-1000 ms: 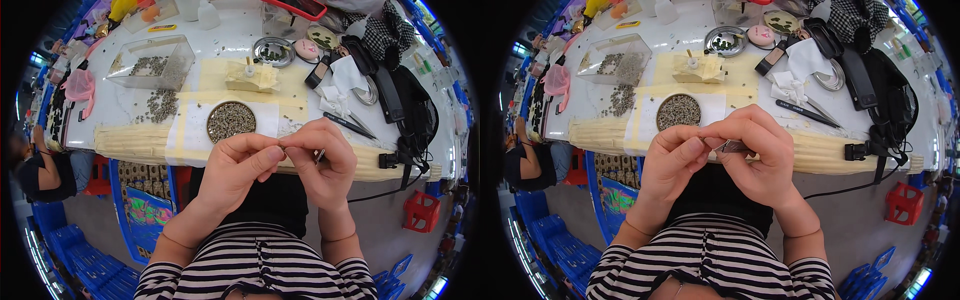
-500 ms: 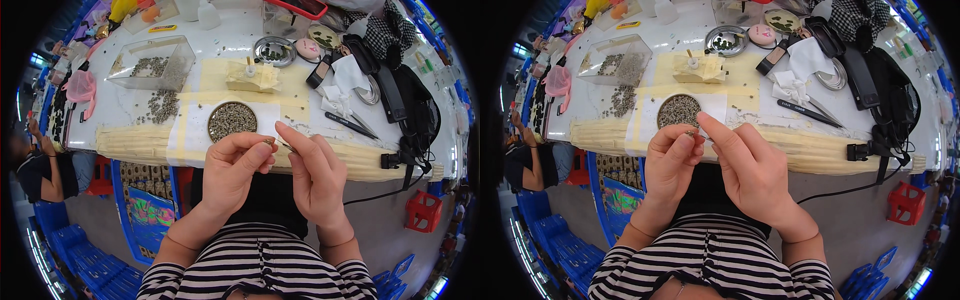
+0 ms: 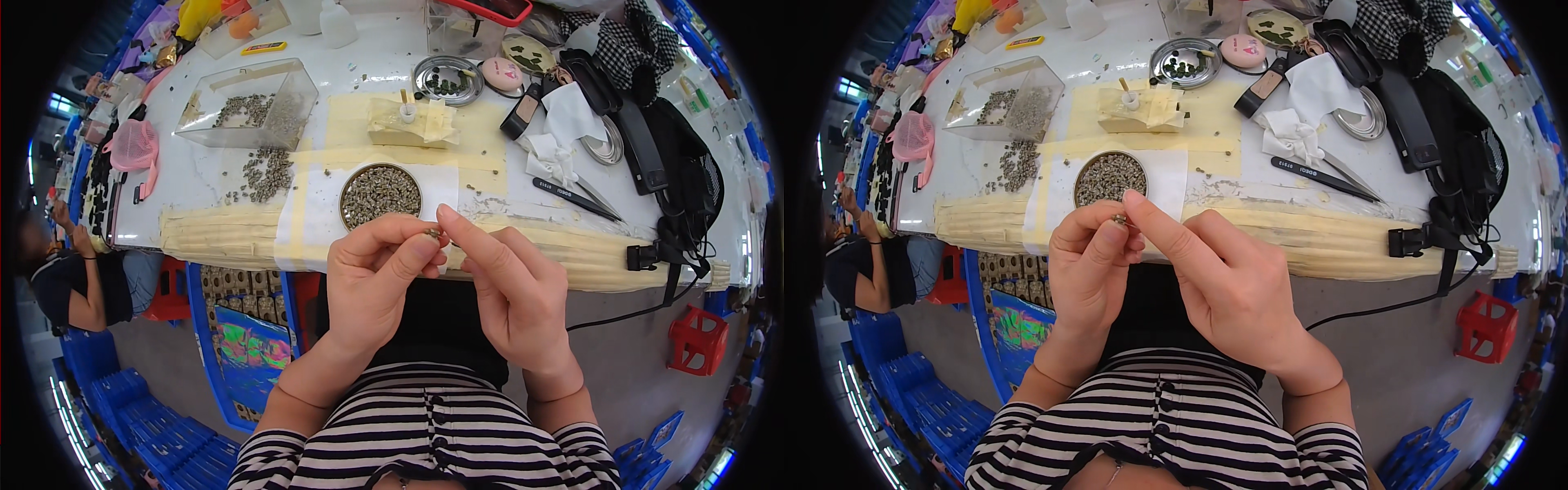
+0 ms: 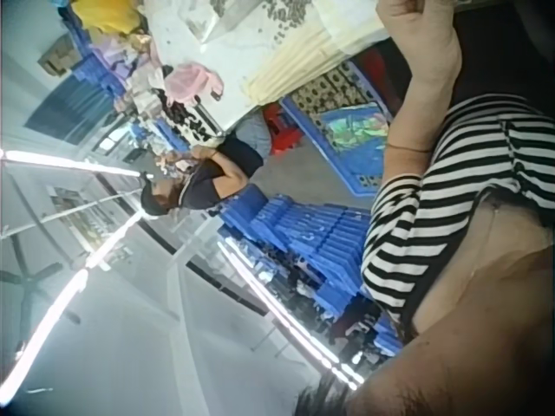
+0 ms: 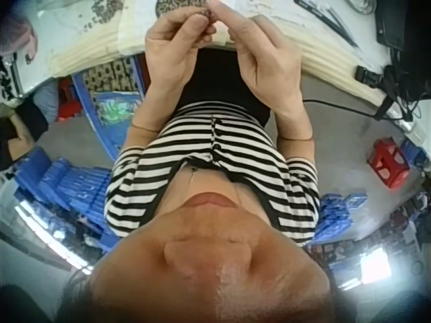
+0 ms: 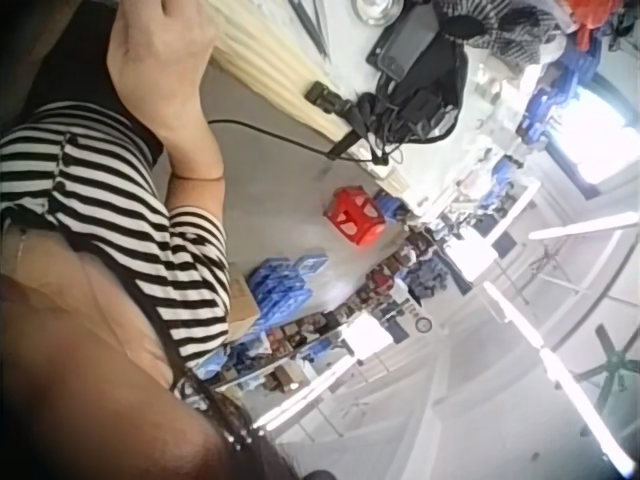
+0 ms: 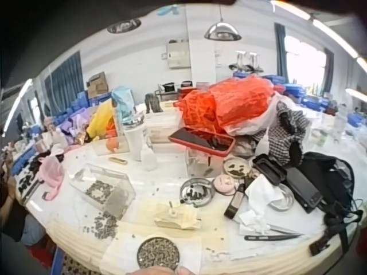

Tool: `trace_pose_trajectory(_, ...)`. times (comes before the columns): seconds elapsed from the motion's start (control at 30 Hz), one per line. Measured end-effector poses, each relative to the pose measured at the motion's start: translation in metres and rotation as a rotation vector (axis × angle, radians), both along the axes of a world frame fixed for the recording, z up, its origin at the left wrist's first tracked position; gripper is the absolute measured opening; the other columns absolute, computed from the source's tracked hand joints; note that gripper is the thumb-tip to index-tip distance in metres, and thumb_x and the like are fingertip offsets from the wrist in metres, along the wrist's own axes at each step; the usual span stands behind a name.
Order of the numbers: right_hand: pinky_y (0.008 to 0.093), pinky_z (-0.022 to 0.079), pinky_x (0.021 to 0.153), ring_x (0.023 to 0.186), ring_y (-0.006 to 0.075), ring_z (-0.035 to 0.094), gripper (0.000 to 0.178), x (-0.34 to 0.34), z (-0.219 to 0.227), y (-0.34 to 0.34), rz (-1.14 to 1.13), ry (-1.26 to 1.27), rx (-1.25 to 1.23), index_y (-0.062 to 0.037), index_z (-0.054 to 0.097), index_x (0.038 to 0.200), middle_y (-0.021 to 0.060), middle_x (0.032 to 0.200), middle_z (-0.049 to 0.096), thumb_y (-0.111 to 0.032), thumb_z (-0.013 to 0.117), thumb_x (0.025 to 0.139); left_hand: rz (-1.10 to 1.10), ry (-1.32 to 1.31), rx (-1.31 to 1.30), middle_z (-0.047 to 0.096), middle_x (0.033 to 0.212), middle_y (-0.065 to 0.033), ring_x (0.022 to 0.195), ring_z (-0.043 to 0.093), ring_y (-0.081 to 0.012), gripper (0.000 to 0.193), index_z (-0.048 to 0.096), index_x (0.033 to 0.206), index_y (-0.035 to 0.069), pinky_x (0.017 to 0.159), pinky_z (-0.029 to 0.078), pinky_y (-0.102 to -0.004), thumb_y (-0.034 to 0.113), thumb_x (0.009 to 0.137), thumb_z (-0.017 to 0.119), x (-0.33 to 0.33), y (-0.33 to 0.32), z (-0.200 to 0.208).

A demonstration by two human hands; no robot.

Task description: Assembling tiny gold-colored parts or beads onto a thin wire at a workbench.

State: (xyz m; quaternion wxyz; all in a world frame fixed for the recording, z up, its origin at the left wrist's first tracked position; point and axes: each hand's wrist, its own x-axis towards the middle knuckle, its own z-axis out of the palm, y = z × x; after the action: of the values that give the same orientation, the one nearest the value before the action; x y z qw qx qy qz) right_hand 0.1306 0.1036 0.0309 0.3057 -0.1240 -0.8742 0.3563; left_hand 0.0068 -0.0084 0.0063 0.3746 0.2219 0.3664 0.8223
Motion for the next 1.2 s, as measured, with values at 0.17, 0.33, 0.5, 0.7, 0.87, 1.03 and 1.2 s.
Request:
trace_pose_trajectory(0.17, 0.0339, 0.048, 0.055, 0.061, 0.0196, 0.056, 0.072, -0.0008, -0.0002, 0.001, 0.0, -0.011, 0.005, -0.0176, 0.059, 0.138, 0.0048, 0.074, 0.053, 0.009, 0.063, 0.072, 0.019, 0.041, -0.013, 0.07, 0.099, -0.0111, 0.084, 0.067, -0.0131, 0.015, 0.068, 0.108, -0.003, 0.073, 0.056, -0.0237, 0.001, 0.094, 0.064, 0.0001, -0.0002, 0.0003)
trace_pose_trajectory(0.33, 0.034, 0.048, 0.055, 0.061, 0.0196, 0.055, 0.071, -0.0004, 0.0013, 0.0016, 0.0, -0.023, 0.018, -0.0178, 0.06, 0.138, 0.0047, 0.073, 0.052, 0.009, 0.063, 0.072, 0.035, 0.098, -0.03, 0.069, 0.099, -0.0103, 0.084, 0.067, -0.0127, 0.015, 0.068, 0.107, -0.003, 0.072, 0.056, -0.0235, 0.0, 0.093, 0.065, -0.0006, 0.0001, 0.0012)
trace_pose_trajectory(0.5, 0.0342, 0.048, 0.054, 0.06, 0.0198, 0.056, 0.07, -0.0002, 0.0018, 0.0039, 0.014, -0.034, 0.015, -0.0179, 0.06, 0.138, 0.0048, 0.073, 0.052, 0.008, 0.063, 0.073, 0.033, 0.143, -0.047, 0.069, 0.098, -0.0101, 0.084, 0.066, -0.0122, 0.014, 0.068, 0.107, -0.004, 0.072, 0.056, -0.0233, 0.0, 0.093, 0.065, -0.0031, -0.0007, 0.0016)
trace_pose_trajectory(0.7, 0.0345, 0.048, 0.055, 0.06, 0.02, 0.056, 0.069, 0.0008, 0.0025, 0.0053, 0.022, -0.047, 0.014, -0.0178, 0.06, 0.137, 0.0048, 0.073, 0.052, 0.008, 0.063, 0.073, 0.03, 0.138, -0.05, 0.068, 0.096, -0.0091, 0.083, 0.066, -0.0118, 0.014, 0.068, 0.106, -0.004, 0.072, 0.056, -0.0229, 0.0, 0.093, 0.065, -0.0039, -0.0004, 0.0025)
trace_pose_trajectory(0.87, 0.0345, 0.048, 0.055, 0.06, 0.0199, 0.056, 0.069, 0.0004, 0.0025, 0.0059, 0.024, -0.041, 0.013, -0.0178, 0.06, 0.137, 0.0047, 0.074, 0.052, 0.008, 0.063, 0.074, 0.025, 0.147, -0.06, 0.067, 0.095, -0.0088, 0.083, 0.066, -0.0119, 0.014, 0.068, 0.106, -0.005, 0.073, 0.056, -0.0232, -0.001, 0.093, 0.065, -0.0045, -0.0008, 0.0023)
trace_pose_trajectory(1.03, 0.0345, 0.048, 0.055, 0.06, 0.0197, 0.055, 0.068, 0.0021, 0.0034, 0.0072, 0.029, -0.072, 0.029, -0.0179, 0.061, 0.137, 0.0042, 0.074, 0.052, 0.007, 0.063, 0.074, 0.035, 0.21, -0.084, 0.066, 0.098, -0.0096, 0.082, 0.066, -0.0122, 0.013, 0.068, 0.104, -0.005, 0.072, 0.057, -0.023, -0.002, 0.092, 0.065, -0.0073, -0.0024, 0.0003)
trace_pose_trajectory(1.2, 0.0347, 0.047, 0.054, 0.059, 0.0196, 0.055, 0.067, 0.0017, 0.0041, 0.0089, 0.038, -0.077, 0.037, -0.0179, 0.061, 0.136, 0.0039, 0.073, 0.052, 0.006, 0.063, 0.074, 0.061, 0.264, -0.128, 0.066, 0.094, -0.011, 0.079, 0.064, -0.0137, 0.012, 0.068, 0.103, -0.005, 0.067, 0.053, -0.0238, -0.001, 0.092, 0.065, -0.0073, -0.0019, 0.0027)
